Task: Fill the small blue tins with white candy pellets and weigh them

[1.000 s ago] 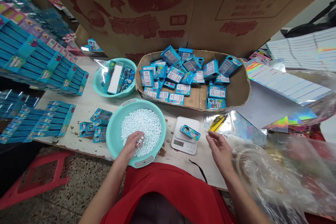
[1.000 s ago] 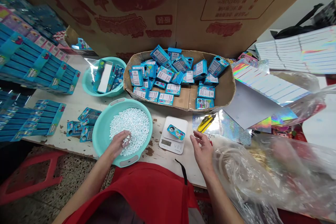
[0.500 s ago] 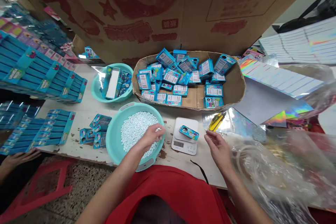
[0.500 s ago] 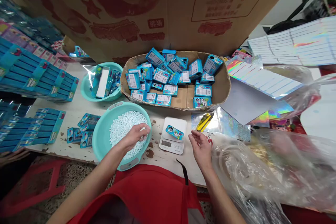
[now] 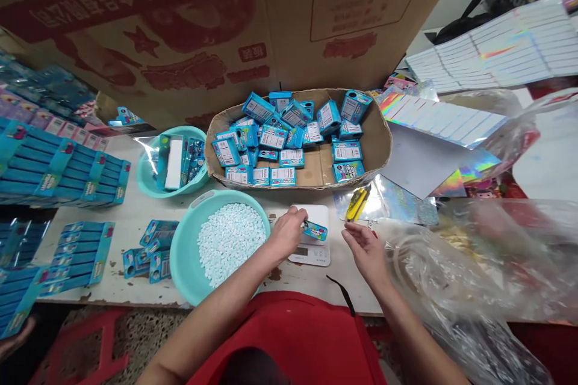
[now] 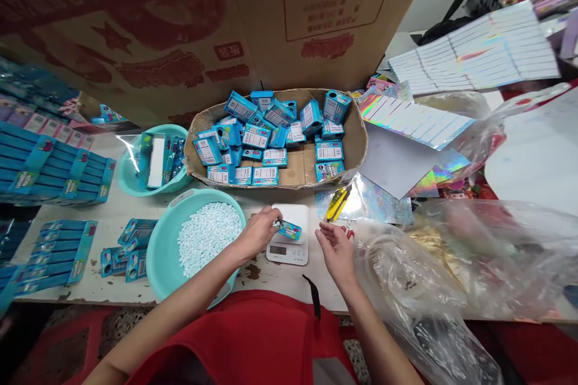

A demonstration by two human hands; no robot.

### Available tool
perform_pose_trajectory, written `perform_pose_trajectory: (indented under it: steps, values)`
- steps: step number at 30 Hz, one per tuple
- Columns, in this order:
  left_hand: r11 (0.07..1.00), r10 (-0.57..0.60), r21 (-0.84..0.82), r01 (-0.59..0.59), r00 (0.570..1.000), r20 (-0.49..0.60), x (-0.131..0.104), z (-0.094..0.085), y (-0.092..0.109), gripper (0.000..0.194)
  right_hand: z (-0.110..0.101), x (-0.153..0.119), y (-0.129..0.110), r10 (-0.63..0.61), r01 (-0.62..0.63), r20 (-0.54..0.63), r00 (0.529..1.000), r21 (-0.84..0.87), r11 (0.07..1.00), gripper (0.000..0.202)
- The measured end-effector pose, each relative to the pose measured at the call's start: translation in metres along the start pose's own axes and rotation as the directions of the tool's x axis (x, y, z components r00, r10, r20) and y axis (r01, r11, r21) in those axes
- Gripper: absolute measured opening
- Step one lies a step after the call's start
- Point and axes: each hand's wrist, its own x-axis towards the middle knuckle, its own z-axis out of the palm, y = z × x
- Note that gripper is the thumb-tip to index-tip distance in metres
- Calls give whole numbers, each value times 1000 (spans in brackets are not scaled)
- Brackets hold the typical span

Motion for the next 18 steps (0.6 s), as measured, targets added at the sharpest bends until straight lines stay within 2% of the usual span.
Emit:
perform_pose_trajectory:
  steps: [3,6,7,8,10,12,13,15,18]
  values:
    - [993,1,-122,-4,1000,-30,4,2,-6,25,-1,1,1,10,-10,0,1000,6,1000,41]
    - [914,-79,-404,46,995,-66,6,-1,-11,13,-1,1,-1,30,-30,4,1000,-4,1000,41]
    - [836,-139,-542,87,989,-55,4,-4,-13,9,-1,1,-1,33,-33,3,999,-9,999,41]
    - [718,-205,-684,132,978,-26,1,-8,-16,8,-1,1,-2,35,-35,1,999,-15,999,41]
    - [402,-313,-898,181,949,52,-9,-18,-27,17,-1,0,-4,38,-38,2,999,-26,999,41]
    - [129,-389,-978,164,915,102,-23,-27,-43,31,-1,0,-4,42,-42,8,999,-34,999,40]
    - [46,-434,-987,151,893,117,-31,-30,-52,35,-1,0,-4,44,-44,10,999,-36,998,40]
    - [-19,-531,-989,148,837,136,-48,-32,-73,41,-1,0,-3,46,-46,12,999,-36,998,40]
    - [58,-647,-978,201,754,117,-69,-25,-99,42,1,0,-2,54,-53,19,998,-35,998,42]
